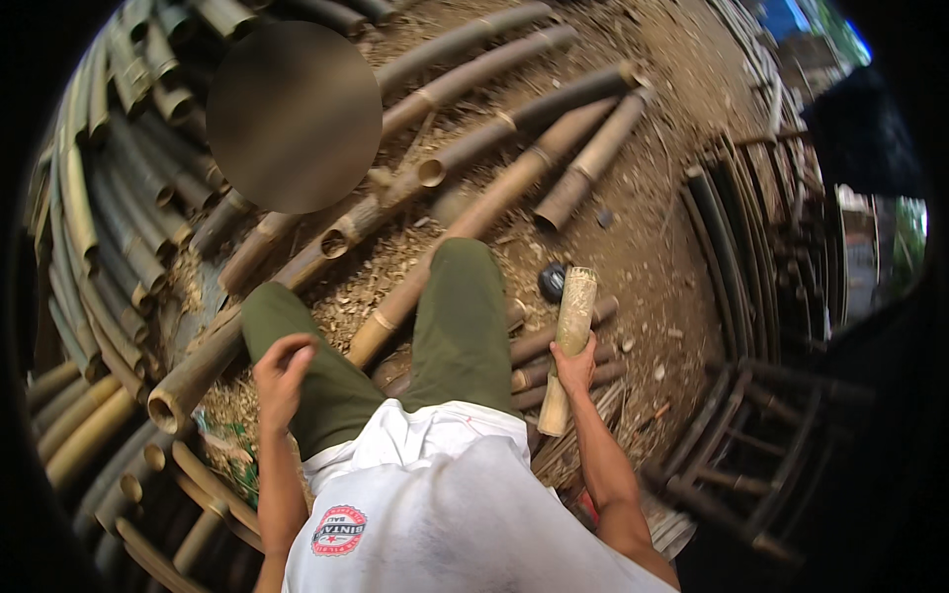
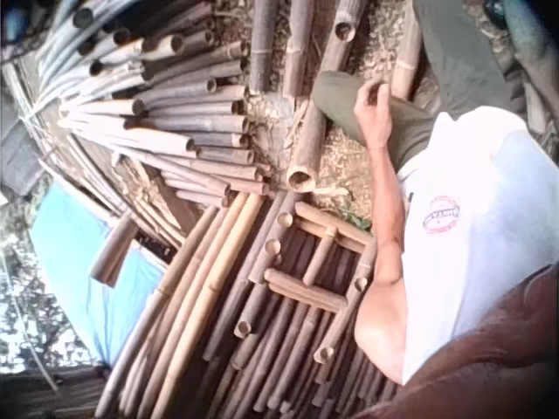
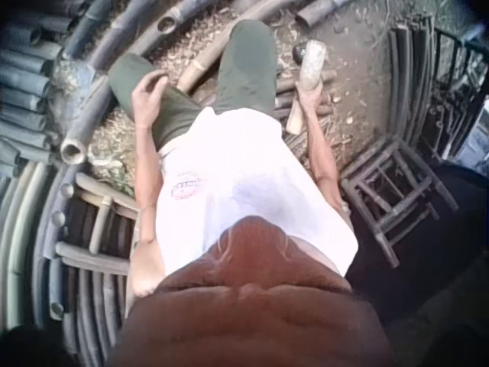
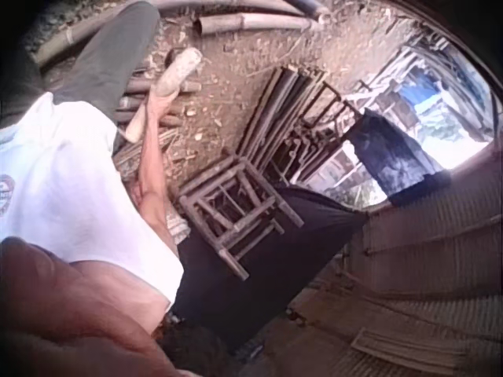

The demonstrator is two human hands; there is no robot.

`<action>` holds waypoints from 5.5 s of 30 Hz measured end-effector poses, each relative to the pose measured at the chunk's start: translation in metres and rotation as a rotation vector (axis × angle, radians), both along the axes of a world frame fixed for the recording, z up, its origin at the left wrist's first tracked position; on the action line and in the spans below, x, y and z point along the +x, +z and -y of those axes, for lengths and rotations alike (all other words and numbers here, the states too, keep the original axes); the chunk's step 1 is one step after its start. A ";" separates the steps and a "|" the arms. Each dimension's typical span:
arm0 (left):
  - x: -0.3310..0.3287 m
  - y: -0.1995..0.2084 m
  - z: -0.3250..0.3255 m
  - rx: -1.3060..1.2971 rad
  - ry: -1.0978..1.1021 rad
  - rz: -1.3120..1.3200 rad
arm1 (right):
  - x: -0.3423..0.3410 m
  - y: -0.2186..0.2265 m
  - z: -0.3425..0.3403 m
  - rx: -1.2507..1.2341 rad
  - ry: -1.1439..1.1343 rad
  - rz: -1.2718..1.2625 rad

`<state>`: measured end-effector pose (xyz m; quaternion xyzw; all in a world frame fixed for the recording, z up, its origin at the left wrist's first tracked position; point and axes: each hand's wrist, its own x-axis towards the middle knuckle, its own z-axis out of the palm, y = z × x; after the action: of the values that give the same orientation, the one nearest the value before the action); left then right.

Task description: The person assembles a bamboo structure by picking up bamboo segments, positioning them onto a frame, and securing them into pre-cut holes.

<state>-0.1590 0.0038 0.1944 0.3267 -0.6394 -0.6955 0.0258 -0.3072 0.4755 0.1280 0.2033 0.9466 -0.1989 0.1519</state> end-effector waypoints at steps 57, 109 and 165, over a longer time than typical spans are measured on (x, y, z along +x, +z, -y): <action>-0.135 0.054 -0.088 0.370 -0.266 -0.169 | 0.005 0.033 -0.093 -1.333 -1.125 -0.762; -0.065 0.100 0.018 0.393 0.455 -0.760 | 0.014 0.126 0.129 -0.493 0.915 -0.451; -0.091 0.027 0.013 -0.596 0.527 -0.642 | -0.100 0.211 0.099 -1.539 0.333 -0.210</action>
<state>-0.2500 -0.0090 0.2217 0.2254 -0.6657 -0.5183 0.4874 -0.4068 0.3766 0.3387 -0.1231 0.5705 -0.7901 0.1872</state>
